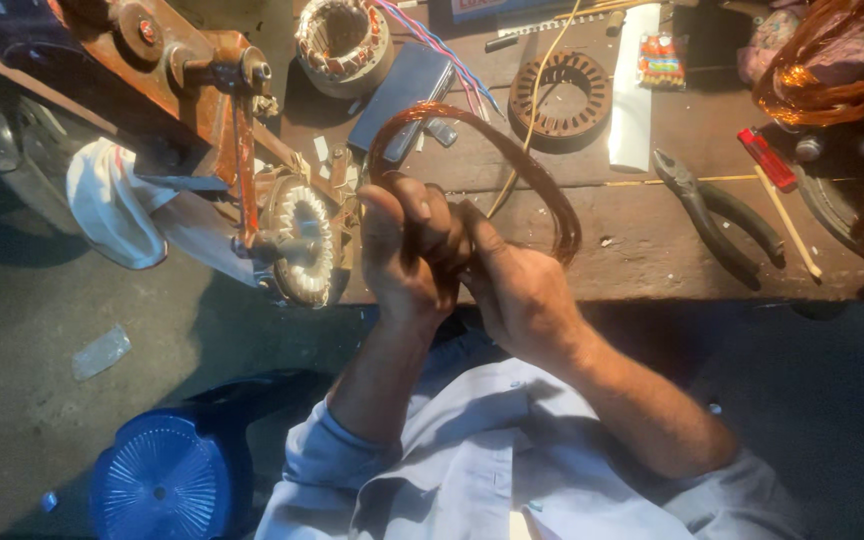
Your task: The person winds a bundle of copper wire by hand into a coil, repeatedly adjusting and tightening the loops. The person holds the wire with both hands and shapes it into a compact circular form.
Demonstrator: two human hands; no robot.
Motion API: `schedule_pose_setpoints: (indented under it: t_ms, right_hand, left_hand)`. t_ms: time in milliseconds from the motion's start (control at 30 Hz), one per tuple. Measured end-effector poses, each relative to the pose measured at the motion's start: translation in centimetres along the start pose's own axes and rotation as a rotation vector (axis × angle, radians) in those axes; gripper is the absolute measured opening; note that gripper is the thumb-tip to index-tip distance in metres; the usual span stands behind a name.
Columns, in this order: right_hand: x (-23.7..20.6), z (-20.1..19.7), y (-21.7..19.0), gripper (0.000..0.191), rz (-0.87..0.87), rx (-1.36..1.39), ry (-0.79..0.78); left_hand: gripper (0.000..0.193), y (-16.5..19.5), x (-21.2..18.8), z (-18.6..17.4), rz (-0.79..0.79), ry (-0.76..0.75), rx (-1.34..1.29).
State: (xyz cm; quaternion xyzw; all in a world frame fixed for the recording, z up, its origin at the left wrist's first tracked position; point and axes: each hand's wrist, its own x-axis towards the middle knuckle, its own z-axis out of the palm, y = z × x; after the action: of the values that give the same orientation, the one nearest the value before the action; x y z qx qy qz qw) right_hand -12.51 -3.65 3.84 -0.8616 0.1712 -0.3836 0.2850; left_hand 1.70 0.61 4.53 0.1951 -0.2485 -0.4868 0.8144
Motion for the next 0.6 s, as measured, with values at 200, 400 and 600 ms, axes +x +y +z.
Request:
schedule_pose_setpoints:
  t_ms: [200, 400, 600]
  right_hand:
    - [-0.7, -0.8, 0.5, 0.021, -0.174, -0.296, -0.055]
    - [-2.4, -3.5, 2.7, 0.012, -0.286, -0.542, -0.094]
    - [-2.3, -4.9, 3.3, 0.008, -0.318, -0.597, -0.085]
  left_hand:
    - [0.042, 2.4, 0.0, -0.9, -0.012, 0.175, -0.02]
    - [0.05, 2.5, -0.8, -0.9, -0.071, -0.053, 0.146]
    - [0.039, 3.8, 0.2, 0.1, -0.293, 0.092, 0.196]
